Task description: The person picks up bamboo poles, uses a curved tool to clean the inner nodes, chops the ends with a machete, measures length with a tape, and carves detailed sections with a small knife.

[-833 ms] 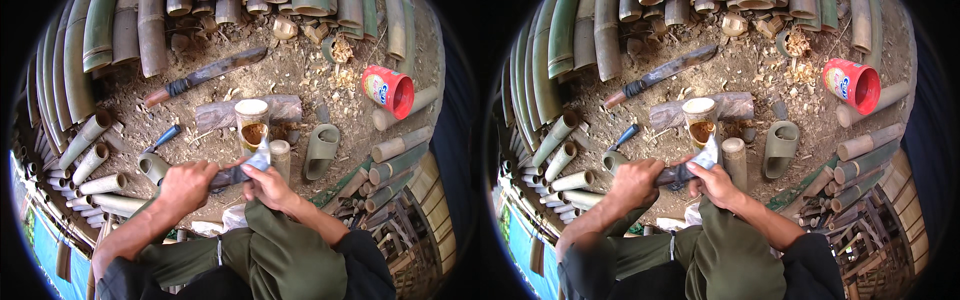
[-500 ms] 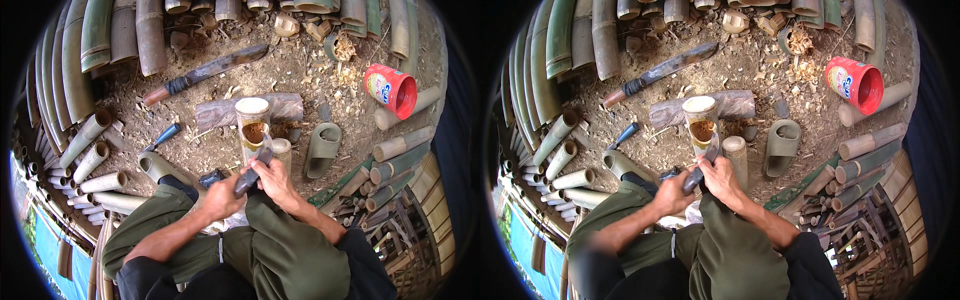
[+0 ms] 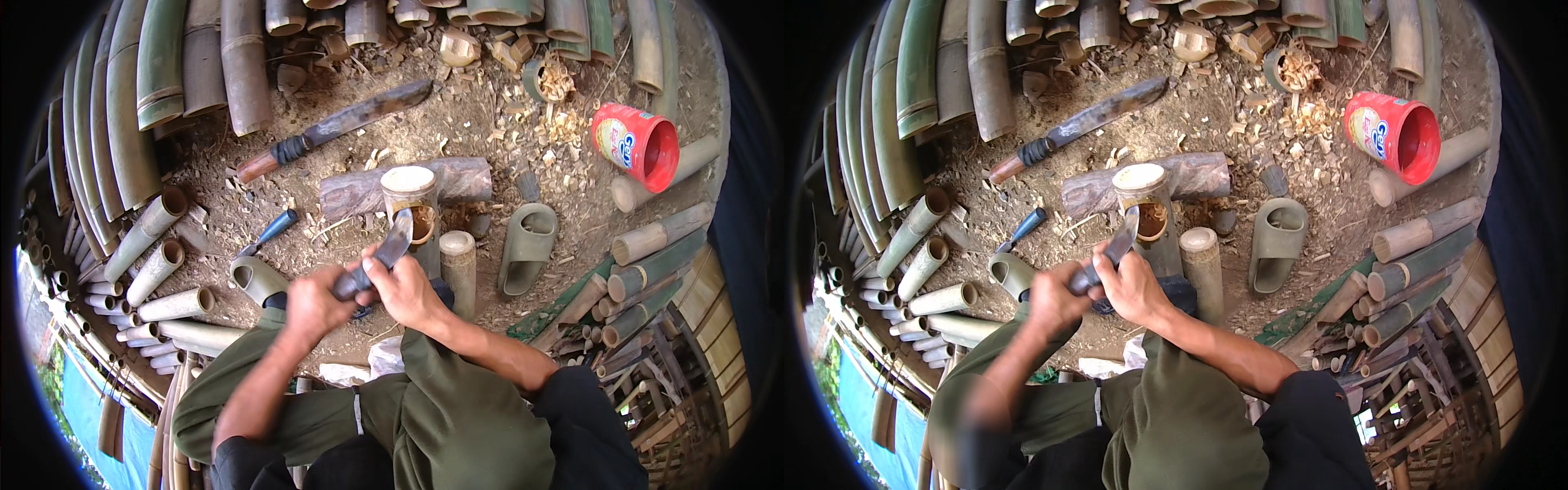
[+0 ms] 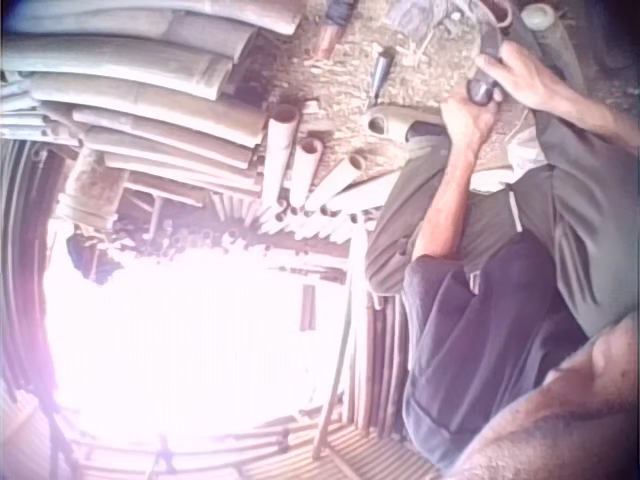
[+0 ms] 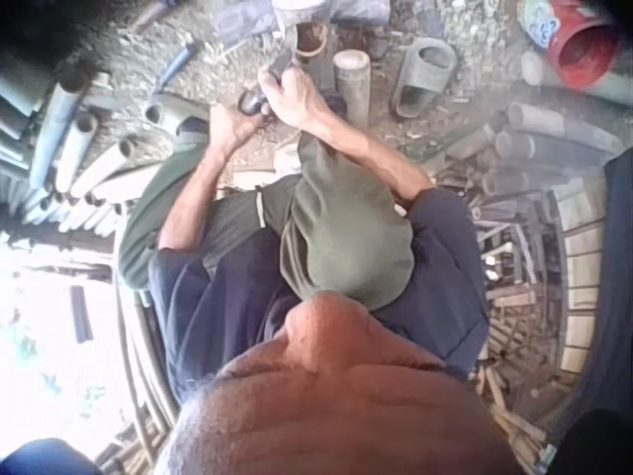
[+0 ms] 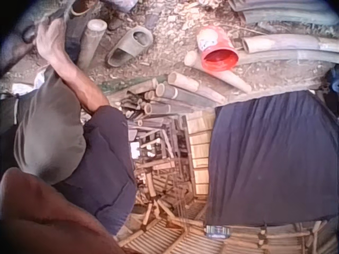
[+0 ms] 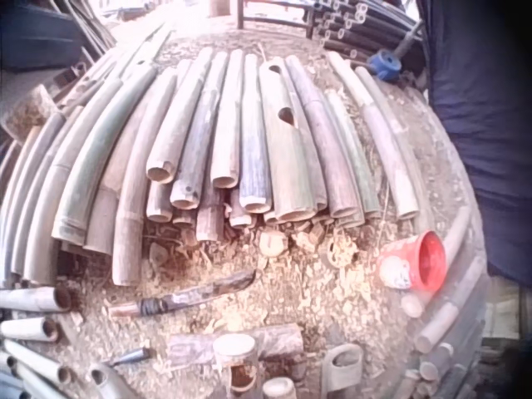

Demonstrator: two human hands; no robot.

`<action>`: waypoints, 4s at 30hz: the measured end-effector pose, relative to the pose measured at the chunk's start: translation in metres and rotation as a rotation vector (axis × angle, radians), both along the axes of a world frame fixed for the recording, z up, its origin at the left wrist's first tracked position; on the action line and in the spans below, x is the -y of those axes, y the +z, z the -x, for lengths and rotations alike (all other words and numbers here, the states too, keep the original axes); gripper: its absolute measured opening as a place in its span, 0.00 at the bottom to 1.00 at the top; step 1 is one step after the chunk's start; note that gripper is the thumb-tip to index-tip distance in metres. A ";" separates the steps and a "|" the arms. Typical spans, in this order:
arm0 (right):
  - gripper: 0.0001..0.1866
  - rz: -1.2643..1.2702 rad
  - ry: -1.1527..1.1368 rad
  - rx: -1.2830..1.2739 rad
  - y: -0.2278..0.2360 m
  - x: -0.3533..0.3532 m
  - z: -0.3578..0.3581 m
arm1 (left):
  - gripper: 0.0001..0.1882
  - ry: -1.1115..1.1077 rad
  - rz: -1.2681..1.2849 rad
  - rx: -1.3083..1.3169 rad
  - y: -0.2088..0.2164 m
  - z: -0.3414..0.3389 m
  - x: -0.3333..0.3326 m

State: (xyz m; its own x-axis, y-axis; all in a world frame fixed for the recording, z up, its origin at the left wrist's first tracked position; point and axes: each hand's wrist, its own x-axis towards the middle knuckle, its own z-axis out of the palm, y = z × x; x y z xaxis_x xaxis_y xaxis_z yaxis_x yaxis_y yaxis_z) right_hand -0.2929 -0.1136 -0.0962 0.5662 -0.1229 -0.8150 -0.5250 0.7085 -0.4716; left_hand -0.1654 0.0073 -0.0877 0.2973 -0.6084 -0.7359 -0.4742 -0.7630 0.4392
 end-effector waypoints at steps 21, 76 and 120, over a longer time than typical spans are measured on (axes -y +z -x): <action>0.18 -1.001 -0.789 0.241 0.000 0.006 0.022 | 0.07 -1.005 -0.271 -0.057 0.053 -0.085 0.161; 0.23 1.123 0.852 0.077 0.018 0.118 0.073 | 0.27 0.889 0.033 -0.728 -0.011 0.098 0.124; 0.12 0.922 -0.260 0.775 -0.010 0.107 0.051 | 0.54 0.905 0.429 -0.440 -0.063 0.094 0.035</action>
